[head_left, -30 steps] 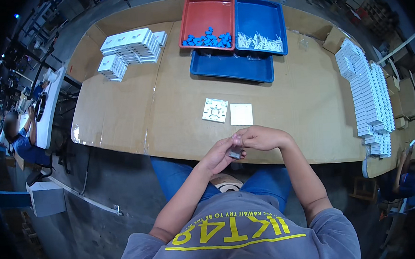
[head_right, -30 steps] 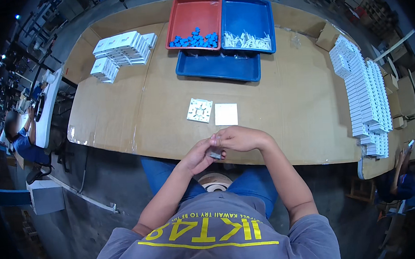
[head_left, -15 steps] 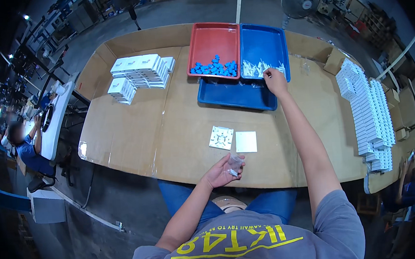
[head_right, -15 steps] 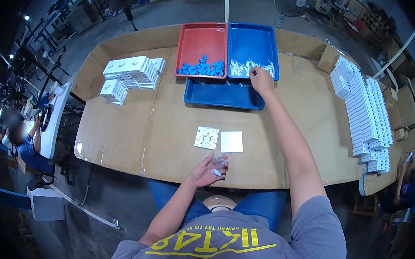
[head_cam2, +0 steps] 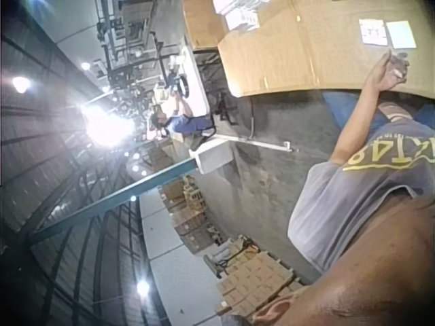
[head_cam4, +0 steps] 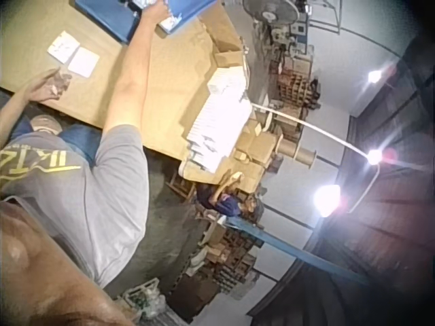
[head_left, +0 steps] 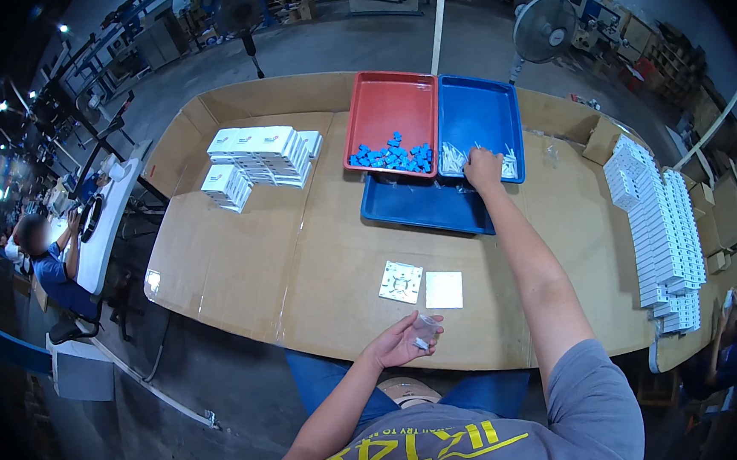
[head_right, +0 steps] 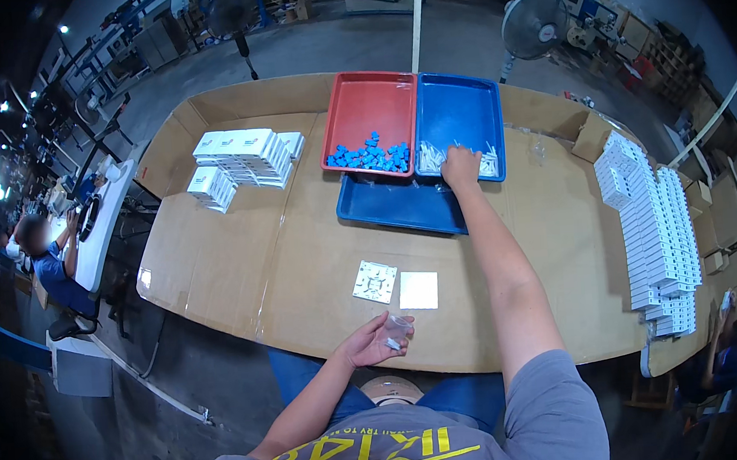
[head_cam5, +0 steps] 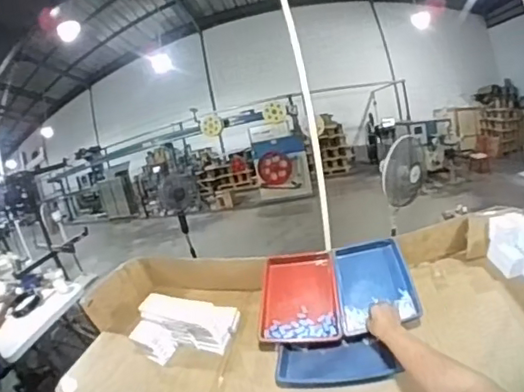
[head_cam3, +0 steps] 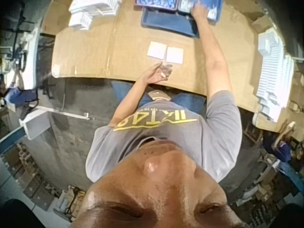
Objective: The person packages small white boxes by hand, inserting small blue and white plastic parts and instruction inserts into each box.
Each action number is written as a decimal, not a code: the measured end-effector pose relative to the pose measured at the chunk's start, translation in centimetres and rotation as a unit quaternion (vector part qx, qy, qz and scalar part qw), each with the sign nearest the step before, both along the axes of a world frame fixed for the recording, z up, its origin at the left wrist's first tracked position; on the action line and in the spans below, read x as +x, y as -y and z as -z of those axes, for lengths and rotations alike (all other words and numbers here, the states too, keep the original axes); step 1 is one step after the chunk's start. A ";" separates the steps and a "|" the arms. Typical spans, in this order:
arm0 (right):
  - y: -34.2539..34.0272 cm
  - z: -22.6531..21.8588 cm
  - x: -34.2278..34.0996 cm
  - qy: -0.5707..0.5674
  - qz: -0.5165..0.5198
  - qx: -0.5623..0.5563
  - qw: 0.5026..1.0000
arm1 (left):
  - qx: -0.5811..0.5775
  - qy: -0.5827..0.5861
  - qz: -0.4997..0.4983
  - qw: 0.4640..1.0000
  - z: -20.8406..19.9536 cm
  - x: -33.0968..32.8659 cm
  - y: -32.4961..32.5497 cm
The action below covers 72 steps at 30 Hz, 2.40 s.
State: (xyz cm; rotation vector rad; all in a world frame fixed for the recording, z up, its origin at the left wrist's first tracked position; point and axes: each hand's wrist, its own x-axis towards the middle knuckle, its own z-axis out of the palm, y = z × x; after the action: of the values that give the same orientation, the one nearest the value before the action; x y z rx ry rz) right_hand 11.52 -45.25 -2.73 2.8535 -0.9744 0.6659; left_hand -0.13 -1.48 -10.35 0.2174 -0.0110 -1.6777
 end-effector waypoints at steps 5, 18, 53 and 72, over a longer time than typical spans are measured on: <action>-0.5 -1.7 0.5 -0.053 0.005 -0.013 0.998 | -0.012 -0.010 0.005 1.000 0.5 0.1 0.1; -7.2 -11.8 -10.0 0.347 -0.219 0.688 0.599 | -0.001 0.018 -0.016 1.000 0.6 -0.8 -0.9; -25.1 -10.0 -26.7 -0.054 -0.305 0.495 0.812 | 0.114 0.208 -0.086 0.968 -9.1 -5.2 -1.7; -24.8 -9.4 -25.7 -0.090 -0.354 0.689 0.626 | 0.110 0.214 -0.098 0.966 -9.4 -5.1 -1.6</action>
State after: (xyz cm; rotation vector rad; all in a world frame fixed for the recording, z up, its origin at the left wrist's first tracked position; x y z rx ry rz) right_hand -14.23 -20.46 6.63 4.5000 -0.1013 -0.9681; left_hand -5.21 0.07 -0.97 0.7232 -0.1232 -1.4063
